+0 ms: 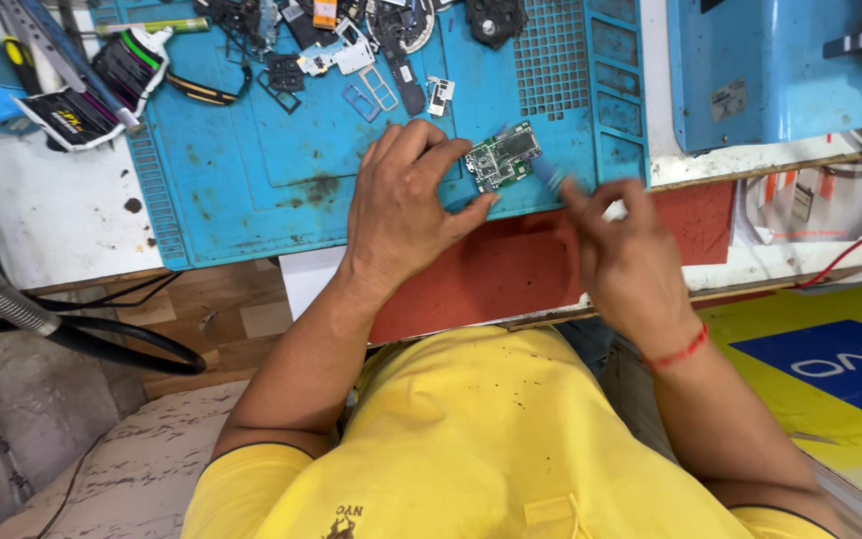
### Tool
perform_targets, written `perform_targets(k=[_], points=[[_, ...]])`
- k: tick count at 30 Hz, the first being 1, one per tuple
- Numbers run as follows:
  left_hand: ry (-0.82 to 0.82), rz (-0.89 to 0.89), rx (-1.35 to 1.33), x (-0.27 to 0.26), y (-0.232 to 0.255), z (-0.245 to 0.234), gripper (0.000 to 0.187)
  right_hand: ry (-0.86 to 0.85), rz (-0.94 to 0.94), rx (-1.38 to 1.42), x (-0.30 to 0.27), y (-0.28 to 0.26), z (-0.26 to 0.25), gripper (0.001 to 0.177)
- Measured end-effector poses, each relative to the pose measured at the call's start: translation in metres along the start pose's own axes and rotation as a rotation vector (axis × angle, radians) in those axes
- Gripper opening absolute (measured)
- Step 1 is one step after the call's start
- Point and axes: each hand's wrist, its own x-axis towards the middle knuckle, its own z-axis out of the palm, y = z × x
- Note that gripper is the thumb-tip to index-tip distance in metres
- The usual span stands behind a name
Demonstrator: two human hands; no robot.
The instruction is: The person uses a hot air gun to heat a small circuit board, then uses a toothbrush to scrub the board's surface. The person continues to scrub the board with the toothbrush while holding it with the other hand.
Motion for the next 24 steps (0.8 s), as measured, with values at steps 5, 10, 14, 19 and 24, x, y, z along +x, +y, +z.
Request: perform_targets(k=[5,10,14,19,24], points=[[0.006,0.001,0.003,0.003,-0.001,-0.004,0.048,-0.085,-0.046,0.010,0.001,0.001,0.003,0.043],[0.009,-0.001,0.009,0.000,0.000,0.001,0.047,-0.049,-0.010,-0.031,-0.001,0.003,0.001,0.042],[-0.002,0.008,0.011,0.002,-0.001,0.000,0.047,-0.046,0.042,-0.070,-0.001,-0.002,-0.003,0.042],[-0.006,0.002,0.002,0.001,-0.003,-0.001,0.048,-0.124,0.003,0.022,0.000,0.001,-0.007,0.047],[-0.012,0.006,0.006,0.000,-0.003,0.002,0.047,-0.158,-0.079,0.057,-0.010,0.022,-0.002,0.048]])
